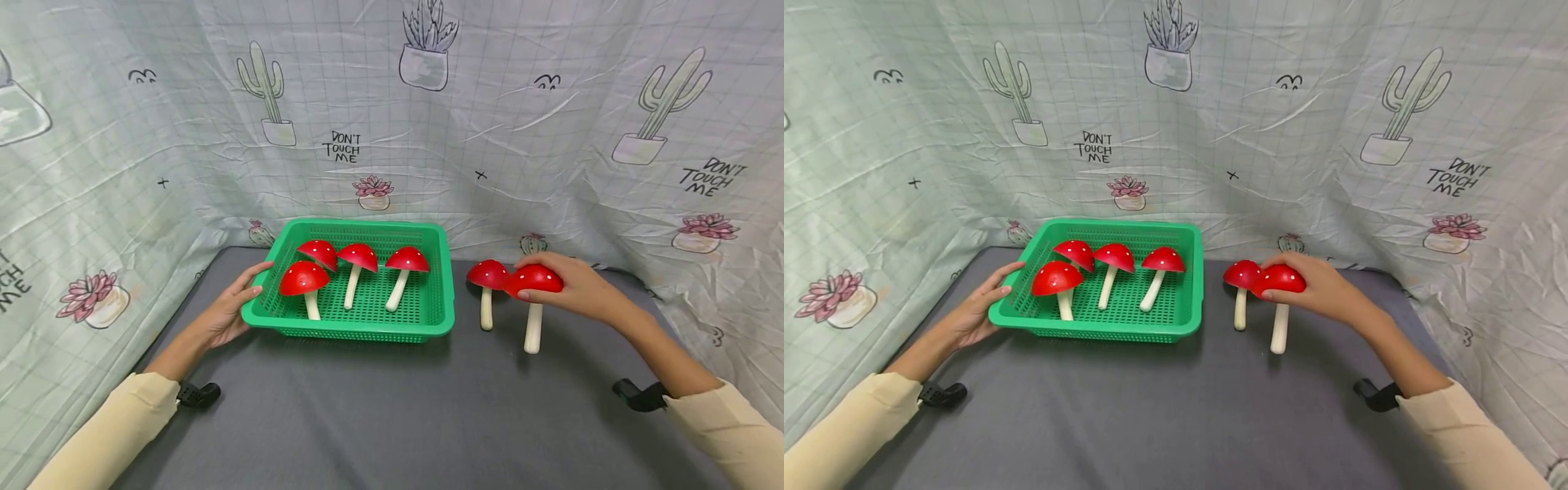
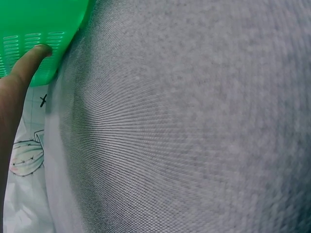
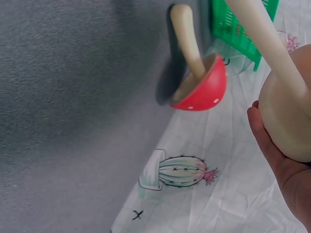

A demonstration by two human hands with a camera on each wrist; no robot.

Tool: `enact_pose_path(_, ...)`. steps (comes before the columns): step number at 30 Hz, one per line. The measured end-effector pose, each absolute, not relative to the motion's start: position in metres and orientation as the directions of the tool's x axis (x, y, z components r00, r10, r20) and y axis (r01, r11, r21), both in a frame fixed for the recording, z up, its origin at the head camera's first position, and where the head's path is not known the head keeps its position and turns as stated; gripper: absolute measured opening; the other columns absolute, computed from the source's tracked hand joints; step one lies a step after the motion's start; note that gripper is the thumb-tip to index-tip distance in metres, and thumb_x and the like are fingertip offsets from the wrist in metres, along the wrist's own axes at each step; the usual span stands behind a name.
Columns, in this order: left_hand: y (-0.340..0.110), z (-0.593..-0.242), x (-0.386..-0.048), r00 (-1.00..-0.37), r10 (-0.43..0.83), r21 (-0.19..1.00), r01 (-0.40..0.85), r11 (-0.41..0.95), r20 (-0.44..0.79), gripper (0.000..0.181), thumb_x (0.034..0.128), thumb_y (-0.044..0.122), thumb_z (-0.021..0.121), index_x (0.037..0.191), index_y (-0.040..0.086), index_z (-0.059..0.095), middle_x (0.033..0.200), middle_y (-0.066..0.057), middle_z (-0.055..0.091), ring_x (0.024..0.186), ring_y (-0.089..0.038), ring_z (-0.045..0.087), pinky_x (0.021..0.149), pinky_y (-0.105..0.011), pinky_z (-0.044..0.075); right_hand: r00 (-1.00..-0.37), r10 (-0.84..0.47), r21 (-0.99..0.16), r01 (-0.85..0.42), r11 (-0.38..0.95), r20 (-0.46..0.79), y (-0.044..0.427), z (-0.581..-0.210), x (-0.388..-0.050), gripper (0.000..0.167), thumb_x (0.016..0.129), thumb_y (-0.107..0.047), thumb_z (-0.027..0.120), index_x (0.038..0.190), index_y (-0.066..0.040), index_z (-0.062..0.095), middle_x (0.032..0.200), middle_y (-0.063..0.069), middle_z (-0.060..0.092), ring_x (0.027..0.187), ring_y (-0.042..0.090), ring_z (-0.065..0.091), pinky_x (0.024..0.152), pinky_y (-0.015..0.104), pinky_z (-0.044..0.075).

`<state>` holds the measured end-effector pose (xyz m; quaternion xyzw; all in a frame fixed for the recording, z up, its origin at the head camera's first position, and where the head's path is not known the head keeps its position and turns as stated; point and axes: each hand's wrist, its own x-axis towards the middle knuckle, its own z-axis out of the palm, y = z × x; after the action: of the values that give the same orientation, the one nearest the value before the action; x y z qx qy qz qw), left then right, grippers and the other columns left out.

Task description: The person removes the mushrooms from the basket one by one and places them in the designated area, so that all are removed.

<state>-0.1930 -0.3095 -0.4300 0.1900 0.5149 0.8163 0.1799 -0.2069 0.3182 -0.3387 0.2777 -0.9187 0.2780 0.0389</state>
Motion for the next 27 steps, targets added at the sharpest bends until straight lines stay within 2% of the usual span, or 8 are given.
enact_pose_path(17, -0.308, -0.432, -0.193, -0.869, 0.479, 0.908, -0.097, -0.407, 0.122, 0.054, 0.1108, 0.002, 0.028, 0.159, 0.024, 0.02, 0.144, -0.008, 0.038, 0.107, -0.027, 0.069, 0.086, -0.041, 0.06, -0.871, -0.457, -0.501, -0.482, 0.719, 0.181, 0.325, -0.348, -0.212, 0.044, 0.089, -0.034, 0.079, 0.128, -0.022, 0.062, 0.122, 0.006, 0.063, 0.105, 0.03, 0.057, 0.072, 0.037, 0.054)
enact_pose_path(27, -0.31, -0.432, -0.192, -0.873, 0.475, 0.915, -0.099, -0.39, 0.108, 0.054, 0.111, 0.004, 0.03, 0.16, 0.025, 0.02, 0.14, -0.009, 0.043, 0.105, -0.026, 0.069, 0.086, -0.04, 0.061, -0.892, -0.423, -0.507, -0.442, 0.74, 0.159, 0.332, -0.351, -0.218, 0.047, 0.091, -0.036, 0.077, 0.132, -0.022, 0.061, 0.123, 0.008, 0.064, 0.106, 0.032, 0.057, 0.073, 0.038, 0.053)
